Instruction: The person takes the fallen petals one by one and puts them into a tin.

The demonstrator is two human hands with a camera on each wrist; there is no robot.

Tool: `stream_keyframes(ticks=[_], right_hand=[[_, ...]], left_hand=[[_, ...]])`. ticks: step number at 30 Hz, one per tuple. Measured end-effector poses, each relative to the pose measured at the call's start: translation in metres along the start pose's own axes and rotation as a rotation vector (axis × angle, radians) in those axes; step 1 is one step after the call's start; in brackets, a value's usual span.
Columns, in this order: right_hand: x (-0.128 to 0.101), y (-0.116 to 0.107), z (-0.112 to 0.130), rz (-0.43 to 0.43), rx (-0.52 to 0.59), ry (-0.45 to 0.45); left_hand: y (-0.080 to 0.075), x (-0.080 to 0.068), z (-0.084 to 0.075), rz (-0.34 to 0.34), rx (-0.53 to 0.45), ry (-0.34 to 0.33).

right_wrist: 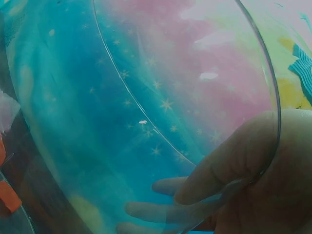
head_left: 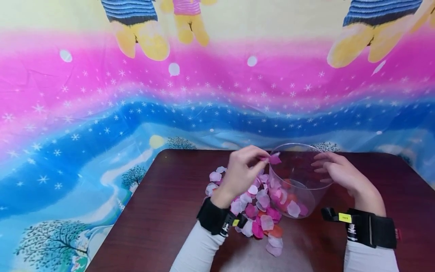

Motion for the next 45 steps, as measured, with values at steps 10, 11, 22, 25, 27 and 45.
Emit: stream_keyframes(ticks=[10, 11, 22, 25, 27, 45], right_hand=[[0.001, 0.004, -0.003, 0.001, -0.004, 0.016], [0.001, 0.004, -0.002, 0.002, -0.002, 0.016], [0.0, -0.001, -0.002, 0.004, -0.015, 0.018], [0.0, -0.001, -0.003, 0.006, -0.02, 0.014], [0.0, -0.001, -0.003, 0.006, -0.025, 0.013], [0.002, 0.001, -0.005, 0.017, -0.009, 0.033]], left_hand=[[0.045, -0.009, -0.014, 0.177, 0.166, 0.071], [0.044, -0.009, -0.015, 0.179, 0.174, 0.072], [0.034, -0.006, 0.0, 0.269, 0.257, -0.021], [0.02, -0.006, 0.006, 0.271, 0.26, -0.071], [0.011, -0.007, 0.011, 0.279, 0.255, -0.11], [0.077, -0.066, 0.102, 0.829, 0.311, -0.543]])
Point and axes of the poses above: each hand's wrist, its own x-axis towards the middle knuckle, its own y-axis out of the palm, z = x × y, the point moved 9 cm from there along x, towards the middle knuckle, and after that the axes turned 2 degrees about -y, right-handed, at the moved point
